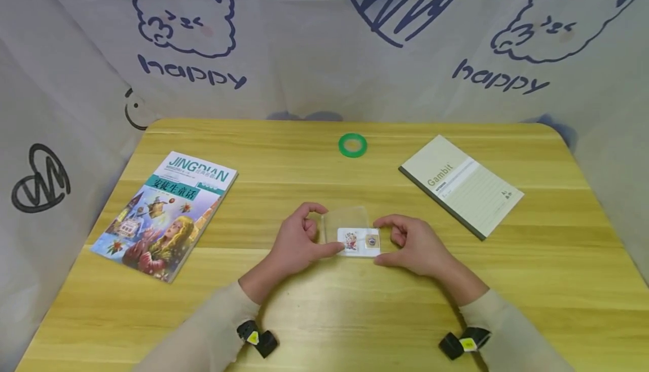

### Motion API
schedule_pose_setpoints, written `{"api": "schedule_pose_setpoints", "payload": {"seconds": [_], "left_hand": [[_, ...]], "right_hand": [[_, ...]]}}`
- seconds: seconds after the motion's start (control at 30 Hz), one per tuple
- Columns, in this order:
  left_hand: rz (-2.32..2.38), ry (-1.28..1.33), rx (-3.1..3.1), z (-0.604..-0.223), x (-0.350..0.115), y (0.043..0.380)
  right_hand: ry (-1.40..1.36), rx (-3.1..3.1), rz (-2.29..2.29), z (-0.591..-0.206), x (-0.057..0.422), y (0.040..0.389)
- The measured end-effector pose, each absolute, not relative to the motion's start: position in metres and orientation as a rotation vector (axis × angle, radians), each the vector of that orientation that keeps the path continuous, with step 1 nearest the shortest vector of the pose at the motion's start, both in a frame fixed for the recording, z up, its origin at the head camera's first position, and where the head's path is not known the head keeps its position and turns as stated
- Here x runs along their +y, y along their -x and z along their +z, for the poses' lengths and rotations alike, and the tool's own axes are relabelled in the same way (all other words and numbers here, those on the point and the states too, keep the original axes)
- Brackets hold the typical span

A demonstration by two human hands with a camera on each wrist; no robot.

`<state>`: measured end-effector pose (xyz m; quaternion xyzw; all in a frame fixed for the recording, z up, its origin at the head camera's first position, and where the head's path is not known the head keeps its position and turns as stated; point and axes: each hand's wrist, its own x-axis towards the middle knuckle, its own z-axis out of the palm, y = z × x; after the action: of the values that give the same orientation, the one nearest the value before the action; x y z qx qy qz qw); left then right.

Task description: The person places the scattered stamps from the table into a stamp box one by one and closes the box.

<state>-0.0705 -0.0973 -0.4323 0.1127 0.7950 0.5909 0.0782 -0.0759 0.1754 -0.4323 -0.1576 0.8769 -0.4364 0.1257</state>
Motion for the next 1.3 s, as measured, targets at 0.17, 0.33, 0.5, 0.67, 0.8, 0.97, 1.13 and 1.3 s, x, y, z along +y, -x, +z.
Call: {"api": "schedule_pose_setpoints", "payload": {"seconds": [0.17,0.33,0.5,0.67,0.8,0.97,1.13,1.3], "left_hand": [[1.698,-0.395,2.444,-0.434,-0.086,0.069],[1.587,-0.450,2.532,-0.434,-0.081,0.070],[1.467,-0.507,2.591,-0.436,-0.078,0.072],[1.379,-0.498,2.602,-0.435,-0.077,0.073],[1.345,-0.478,2.601,-0.434,-0.078,0.071],[1.330,-0.483,2.607,-0.433,-0.078,0.070],[1.305,-0.479,2.609,-0.432,-0.077,0.070],[1.269,-0.476,2.615,-0.431,-0.076,0.070]], "right_hand": [[0.449,2.553,-1.270,-0.432,0.175,0.076],[0.444,2.563,-1.260,-0.431,0.176,0.077],[0.454,2.569,-1.266,-0.431,0.177,0.078],[0.446,2.542,-1.289,-0.431,0.177,0.078],[0.464,2.533,-1.318,-0.432,0.177,0.077],[0.480,2.543,-1.358,-0.433,0.179,0.075],[0.482,2.545,-1.358,-0.435,0.181,0.074],[0.472,2.545,-1.342,-0.436,0.182,0.074]]}}
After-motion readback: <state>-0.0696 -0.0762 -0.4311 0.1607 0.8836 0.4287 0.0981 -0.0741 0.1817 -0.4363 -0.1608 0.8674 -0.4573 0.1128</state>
